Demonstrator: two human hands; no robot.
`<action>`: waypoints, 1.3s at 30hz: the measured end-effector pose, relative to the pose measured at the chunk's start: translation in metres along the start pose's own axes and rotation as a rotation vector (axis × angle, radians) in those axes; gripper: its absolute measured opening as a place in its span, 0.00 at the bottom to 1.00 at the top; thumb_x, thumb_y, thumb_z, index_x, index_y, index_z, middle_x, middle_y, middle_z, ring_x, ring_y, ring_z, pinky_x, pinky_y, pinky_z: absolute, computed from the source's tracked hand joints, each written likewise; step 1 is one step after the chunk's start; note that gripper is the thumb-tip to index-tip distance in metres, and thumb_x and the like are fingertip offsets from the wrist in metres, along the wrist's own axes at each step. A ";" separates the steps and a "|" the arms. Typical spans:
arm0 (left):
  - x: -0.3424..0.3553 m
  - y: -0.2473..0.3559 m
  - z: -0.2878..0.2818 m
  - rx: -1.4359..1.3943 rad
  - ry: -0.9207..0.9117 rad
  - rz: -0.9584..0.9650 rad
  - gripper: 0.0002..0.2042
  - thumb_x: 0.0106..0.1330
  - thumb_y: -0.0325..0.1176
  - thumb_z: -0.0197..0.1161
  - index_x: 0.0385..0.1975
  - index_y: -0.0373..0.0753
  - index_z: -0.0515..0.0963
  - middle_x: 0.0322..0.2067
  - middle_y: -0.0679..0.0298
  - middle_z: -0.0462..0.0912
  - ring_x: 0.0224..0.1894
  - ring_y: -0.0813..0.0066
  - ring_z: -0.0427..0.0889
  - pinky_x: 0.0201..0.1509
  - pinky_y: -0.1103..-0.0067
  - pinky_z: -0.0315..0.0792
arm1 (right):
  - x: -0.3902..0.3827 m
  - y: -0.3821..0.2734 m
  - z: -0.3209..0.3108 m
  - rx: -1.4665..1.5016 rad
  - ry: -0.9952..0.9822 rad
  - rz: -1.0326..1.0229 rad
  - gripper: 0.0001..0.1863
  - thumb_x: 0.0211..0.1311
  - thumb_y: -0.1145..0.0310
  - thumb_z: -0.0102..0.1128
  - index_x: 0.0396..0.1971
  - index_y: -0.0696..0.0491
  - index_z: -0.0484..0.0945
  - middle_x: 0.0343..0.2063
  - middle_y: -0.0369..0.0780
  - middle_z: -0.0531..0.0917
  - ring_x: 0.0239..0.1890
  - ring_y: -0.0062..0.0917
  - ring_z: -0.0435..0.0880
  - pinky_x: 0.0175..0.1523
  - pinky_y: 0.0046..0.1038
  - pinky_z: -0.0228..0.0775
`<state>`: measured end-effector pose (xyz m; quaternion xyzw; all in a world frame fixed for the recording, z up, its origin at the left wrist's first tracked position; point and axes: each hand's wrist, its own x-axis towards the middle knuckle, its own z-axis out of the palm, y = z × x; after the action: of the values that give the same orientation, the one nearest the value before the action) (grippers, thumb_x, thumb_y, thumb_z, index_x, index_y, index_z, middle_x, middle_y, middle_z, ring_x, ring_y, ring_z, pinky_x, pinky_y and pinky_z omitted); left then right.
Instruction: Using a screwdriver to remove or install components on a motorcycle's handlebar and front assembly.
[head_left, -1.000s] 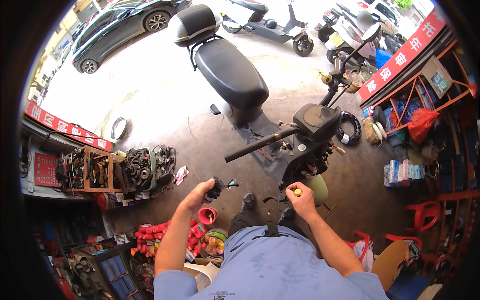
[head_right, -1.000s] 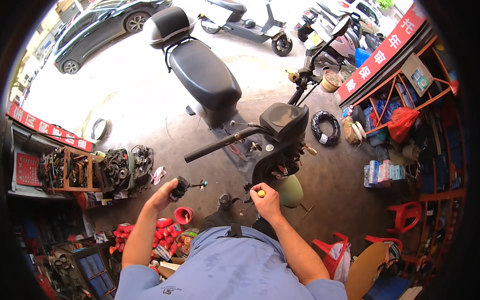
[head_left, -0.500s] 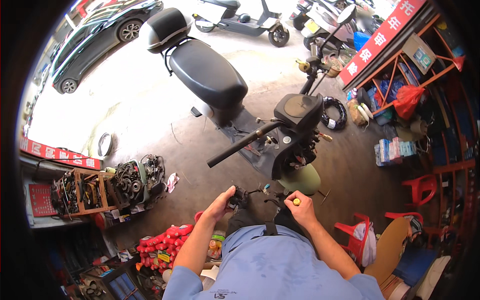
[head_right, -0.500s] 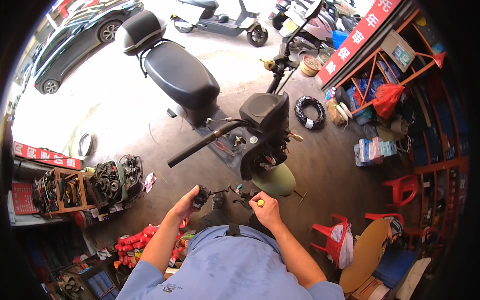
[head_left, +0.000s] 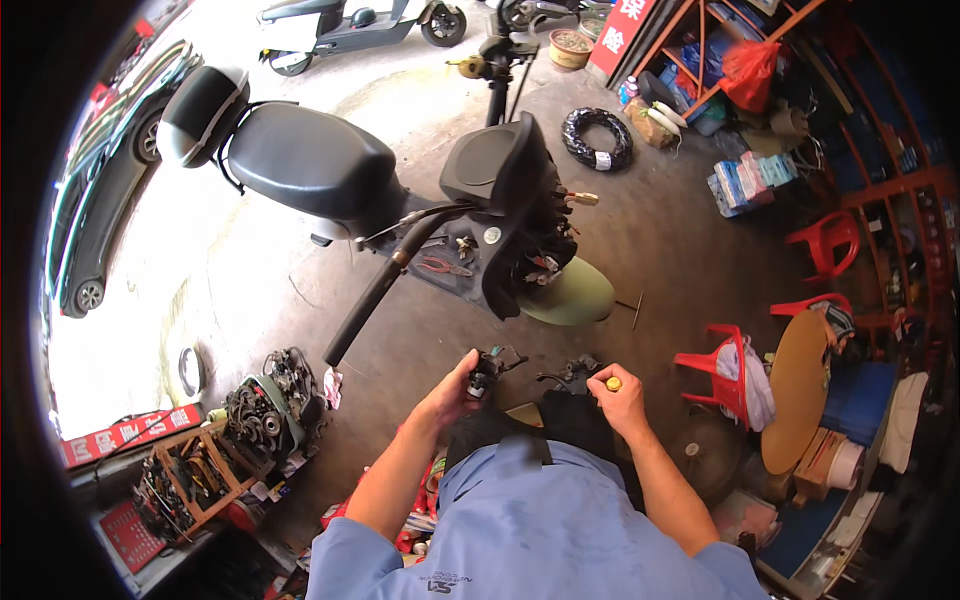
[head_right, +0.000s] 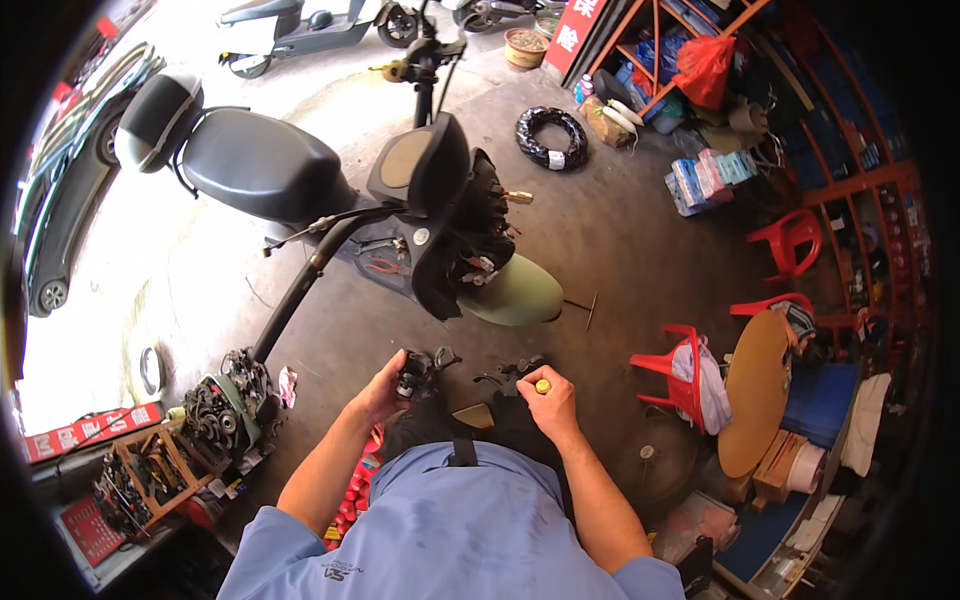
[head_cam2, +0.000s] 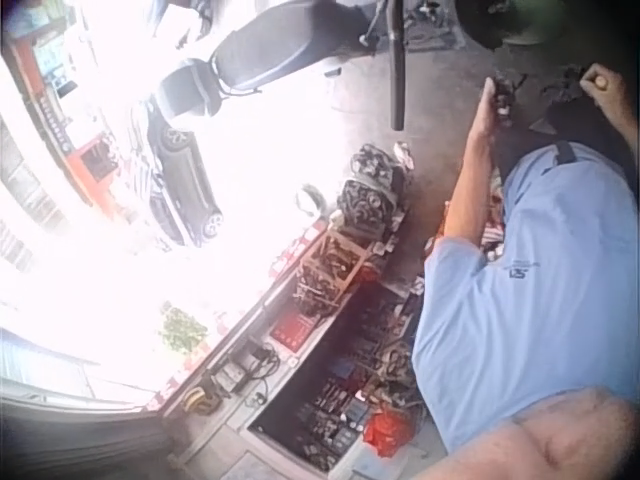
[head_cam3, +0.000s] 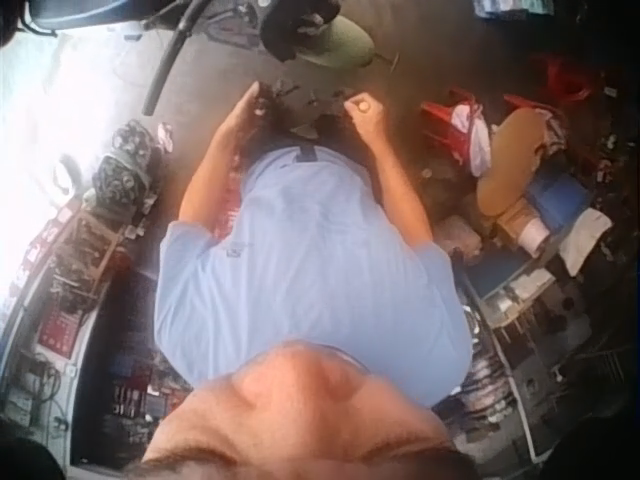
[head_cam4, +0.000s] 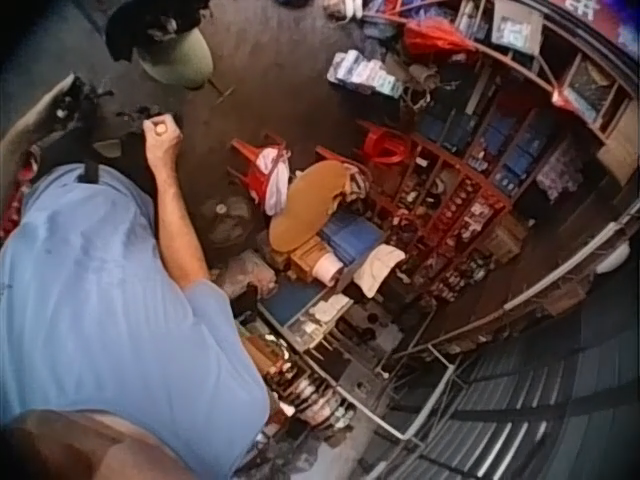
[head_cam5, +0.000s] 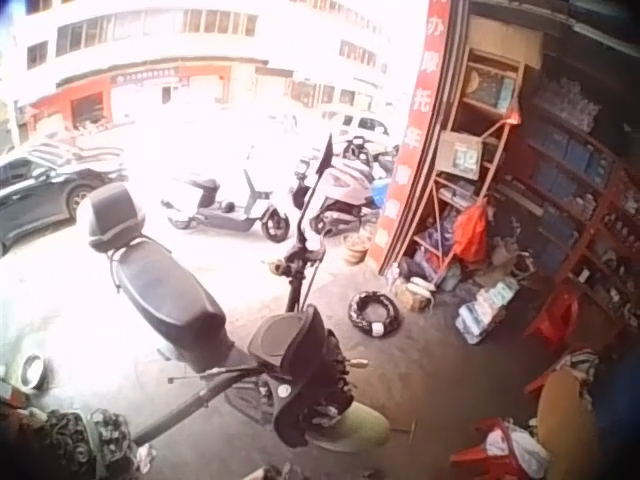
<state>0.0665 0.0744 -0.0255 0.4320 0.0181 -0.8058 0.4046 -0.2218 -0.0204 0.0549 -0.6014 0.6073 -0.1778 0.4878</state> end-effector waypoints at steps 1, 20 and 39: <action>0.005 0.000 0.004 -0.013 -0.058 -0.001 0.25 0.64 0.66 0.51 0.34 0.49 0.77 0.25 0.73 0.75 0.25 0.83 0.69 0.26 0.82 0.58 | 0.000 0.004 -0.008 0.021 0.023 0.036 0.06 0.54 0.71 0.65 0.25 0.59 0.78 0.18 0.35 0.80 0.20 0.15 0.77 0.27 0.21 0.69; 0.206 -0.124 0.147 1.006 0.431 -0.373 0.32 0.56 0.67 0.59 0.33 0.38 0.80 0.22 0.66 0.76 0.22 0.79 0.71 0.25 0.78 0.62 | 0.088 0.326 -0.170 0.334 0.276 0.363 0.08 0.50 0.68 0.65 0.23 0.58 0.78 0.19 0.41 0.82 0.21 0.24 0.81 0.30 0.28 0.73; 0.615 -0.298 0.027 1.419 0.206 -0.553 0.34 0.54 0.65 0.62 0.38 0.33 0.81 0.34 0.60 0.83 0.37 0.70 0.79 0.43 0.74 0.72 | 0.247 0.648 -0.076 0.105 0.007 0.620 0.09 0.49 0.66 0.68 0.27 0.56 0.81 0.26 0.47 0.84 0.32 0.36 0.85 0.40 0.34 0.74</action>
<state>-0.3349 -0.1265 -0.5417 0.6408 -0.3585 -0.6519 -0.1894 -0.5949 -0.1336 -0.5239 -0.3607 0.7535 -0.0539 0.5470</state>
